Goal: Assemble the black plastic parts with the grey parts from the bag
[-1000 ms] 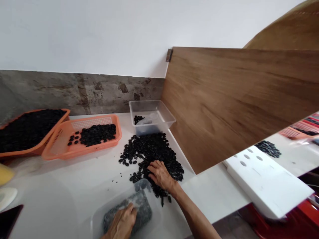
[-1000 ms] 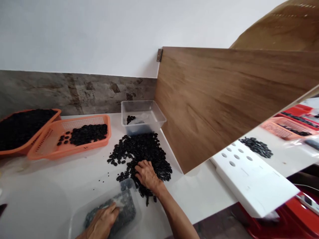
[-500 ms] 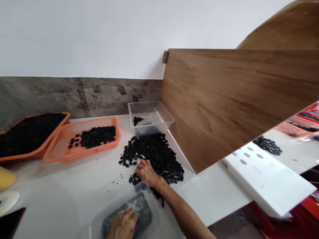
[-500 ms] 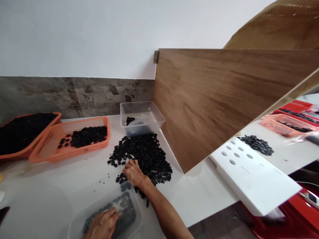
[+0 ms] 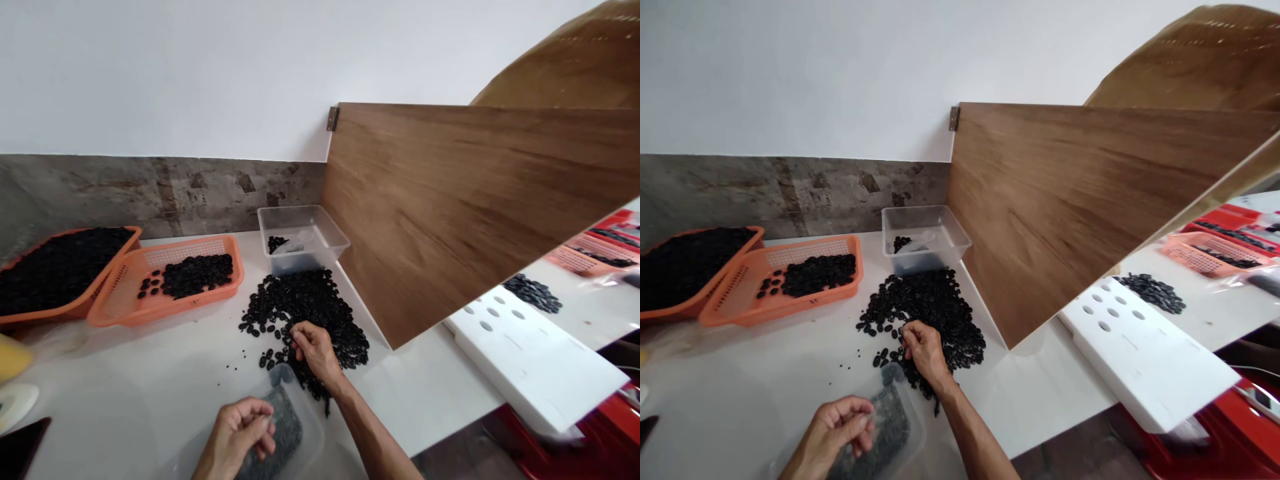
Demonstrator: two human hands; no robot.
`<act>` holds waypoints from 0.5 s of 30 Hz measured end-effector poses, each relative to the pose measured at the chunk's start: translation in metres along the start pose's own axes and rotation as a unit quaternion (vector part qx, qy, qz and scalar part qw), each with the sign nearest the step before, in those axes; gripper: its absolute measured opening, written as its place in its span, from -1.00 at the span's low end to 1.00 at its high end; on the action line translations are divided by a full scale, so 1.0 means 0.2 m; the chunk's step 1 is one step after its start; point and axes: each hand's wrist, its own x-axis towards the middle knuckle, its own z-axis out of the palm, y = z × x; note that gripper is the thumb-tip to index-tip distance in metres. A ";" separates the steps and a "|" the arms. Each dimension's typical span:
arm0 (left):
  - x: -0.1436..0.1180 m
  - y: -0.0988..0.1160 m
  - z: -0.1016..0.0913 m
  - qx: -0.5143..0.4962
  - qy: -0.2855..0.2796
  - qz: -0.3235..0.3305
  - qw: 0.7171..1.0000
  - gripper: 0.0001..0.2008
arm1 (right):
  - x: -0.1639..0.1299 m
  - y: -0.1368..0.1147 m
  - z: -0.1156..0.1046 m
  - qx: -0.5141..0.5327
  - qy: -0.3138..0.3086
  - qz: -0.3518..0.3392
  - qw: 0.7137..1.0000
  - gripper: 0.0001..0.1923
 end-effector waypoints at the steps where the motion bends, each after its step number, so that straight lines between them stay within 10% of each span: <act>1: -0.01 0.04 0.00 -0.074 0.021 -0.006 0.997 -0.58 | -0.03 -0.03 0.00 0.045 -0.008 0.012 0.999 -0.65; 11: -0.11 0.22 0.00 -0.302 0.085 -0.024 0.949 -0.64 | -0.32 -0.28 0.08 0.417 -0.107 0.099 0.897 -0.63; 15: -0.11 0.19 0.01 -0.287 0.094 0.001 0.953 -0.67 | -0.34 -0.29 0.09 0.364 -0.072 0.076 0.926 -0.76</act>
